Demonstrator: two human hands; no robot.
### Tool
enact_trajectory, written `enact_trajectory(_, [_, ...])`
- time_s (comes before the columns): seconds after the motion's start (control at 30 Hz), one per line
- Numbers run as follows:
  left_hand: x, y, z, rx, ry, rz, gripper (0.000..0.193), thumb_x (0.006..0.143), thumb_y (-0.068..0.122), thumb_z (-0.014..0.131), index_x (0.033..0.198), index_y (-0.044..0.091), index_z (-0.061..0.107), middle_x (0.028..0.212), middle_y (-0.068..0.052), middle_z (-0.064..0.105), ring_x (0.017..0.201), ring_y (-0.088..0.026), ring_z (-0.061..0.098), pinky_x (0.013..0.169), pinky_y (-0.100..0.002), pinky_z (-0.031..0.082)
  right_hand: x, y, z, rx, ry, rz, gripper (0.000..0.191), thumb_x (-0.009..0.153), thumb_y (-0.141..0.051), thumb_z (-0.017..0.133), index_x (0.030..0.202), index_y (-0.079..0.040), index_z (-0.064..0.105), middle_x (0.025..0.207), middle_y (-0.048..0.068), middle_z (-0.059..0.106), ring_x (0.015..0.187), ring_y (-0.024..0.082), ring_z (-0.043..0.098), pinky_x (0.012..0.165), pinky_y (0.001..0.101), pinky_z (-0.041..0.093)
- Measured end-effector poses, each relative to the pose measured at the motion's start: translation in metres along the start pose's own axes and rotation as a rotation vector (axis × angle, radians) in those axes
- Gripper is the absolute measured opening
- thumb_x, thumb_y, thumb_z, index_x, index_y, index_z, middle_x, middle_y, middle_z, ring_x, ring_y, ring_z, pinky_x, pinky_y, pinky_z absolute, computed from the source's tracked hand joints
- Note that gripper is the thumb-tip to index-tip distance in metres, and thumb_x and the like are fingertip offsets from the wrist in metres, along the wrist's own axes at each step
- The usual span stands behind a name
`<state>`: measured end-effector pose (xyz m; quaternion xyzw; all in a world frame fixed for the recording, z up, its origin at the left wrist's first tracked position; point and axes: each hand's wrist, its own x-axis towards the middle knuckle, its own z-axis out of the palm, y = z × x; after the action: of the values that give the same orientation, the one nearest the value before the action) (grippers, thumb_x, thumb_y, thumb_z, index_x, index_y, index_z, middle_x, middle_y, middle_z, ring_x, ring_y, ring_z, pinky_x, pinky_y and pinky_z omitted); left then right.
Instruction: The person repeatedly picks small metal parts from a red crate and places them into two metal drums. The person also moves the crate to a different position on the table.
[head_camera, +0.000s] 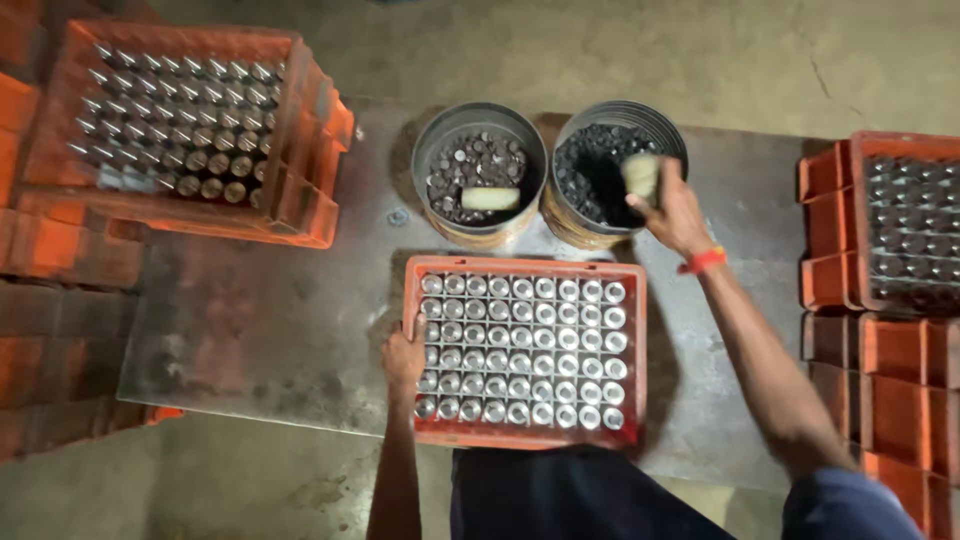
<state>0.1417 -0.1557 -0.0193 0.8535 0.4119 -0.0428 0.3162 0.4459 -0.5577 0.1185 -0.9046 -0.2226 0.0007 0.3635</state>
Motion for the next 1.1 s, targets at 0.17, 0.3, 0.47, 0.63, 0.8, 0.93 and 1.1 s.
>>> enact_trajectory(0.17, [0.006, -0.001, -0.002, -0.073, -0.007, 0.041, 0.074, 0.092, 0.071, 0.053, 0.117, 0.003, 0.068, 0.107, -0.033, 0.069, 0.105, -0.056, 0.064, 0.089, -0.063, 0.051, -0.126, -0.033, -0.001, 1.253, 0.247, 0.285, 0.087, 0.094, -0.021, 0.073, 0.161, -0.027, 0.019, 0.135, 0.004, 0.053, 0.119, 0.027, 0.063, 0.096, 0.0459, 0.059])
enact_trajectory(0.3, [0.006, 0.001, -0.004, -0.068, -0.001, 0.090, 0.071, 0.093, 0.068, 0.054, 0.111, 0.002, 0.071, 0.103, -0.033, 0.068, 0.101, -0.055, 0.064, 0.084, -0.063, 0.050, -0.223, -0.046, 0.035, 1.816, 0.240, 0.604, 0.068, 0.102, -0.033, 0.066, 0.160, -0.009, 0.040, 0.136, 0.016, 0.059, 0.118, 0.031, 0.066, 0.098, 0.0487, 0.058])
enact_trajectory(0.47, [0.002, 0.000, -0.003, -0.109, 0.011, 0.080, 0.071, 0.092, 0.069, 0.056, 0.102, 0.000, 0.072, 0.089, -0.030, 0.071, 0.090, -0.050, 0.070, 0.075, -0.059, 0.053, -0.295, -0.064, 0.053, 1.037, 0.164, 0.620, 0.075, 0.086, -0.009, 0.077, 0.152, -0.014, 0.041, 0.118, 0.012, 0.066, 0.100, 0.024, 0.068, 0.084, 0.0409, 0.059])
enact_trajectory(0.63, [0.002, 0.002, -0.004, -0.056, 0.075, 0.121, 0.075, 0.094, 0.072, 0.056, 0.096, -0.001, 0.072, 0.090, -0.031, 0.070, 0.089, -0.051, 0.069, 0.075, -0.060, 0.054, -0.328, -0.094, 0.031, 0.188, 0.242, 0.012, 0.052, 0.083, -0.008, 0.084, 0.130, -0.004, 0.064, 0.121, 0.021, 0.070, 0.107, 0.031, 0.071, 0.090, 0.0400, 0.057])
enact_trajectory(0.8, [0.006, 0.003, -0.001, -0.014, 0.117, 0.107, 0.079, 0.092, 0.076, 0.052, 0.094, 0.000, 0.073, 0.092, -0.030, 0.072, 0.090, -0.049, 0.071, 0.079, -0.058, 0.056, -0.336, -0.124, 0.051, 0.034, 0.322, -0.335, 0.040, 0.085, -0.011, 0.086, 0.119, -0.010, 0.066, 0.117, 0.017, 0.069, 0.108, 0.032, 0.069, 0.089, 0.0401, 0.058])
enact_trajectory(0.93, [0.006, 0.002, -0.001, 0.000, 0.133, 0.104, 0.079, 0.089, 0.078, 0.054, 0.093, 0.001, 0.074, 0.093, -0.031, 0.071, 0.090, -0.051, 0.068, 0.079, -0.060, 0.053, -0.334, -0.118, 0.061, 0.049, 0.046, -0.166, 0.040, 0.083, -0.006, 0.085, 0.121, -0.006, 0.072, 0.114, 0.020, 0.070, 0.099, 0.033, 0.071, 0.082, 0.0397, 0.059])
enact_trajectory(1.1, [0.007, 0.004, -0.002, -0.048, 0.076, 0.085, 0.079, 0.092, 0.076, 0.051, 0.096, 0.000, 0.074, 0.095, -0.032, 0.070, 0.094, -0.050, 0.069, 0.082, -0.058, 0.054, -0.345, -0.101, 0.043, 0.073, 0.278, -0.288, 0.038, 0.085, -0.008, 0.083, 0.119, -0.005, 0.067, 0.114, 0.012, 0.071, 0.109, 0.036, 0.069, 0.094, 0.0428, 0.056])
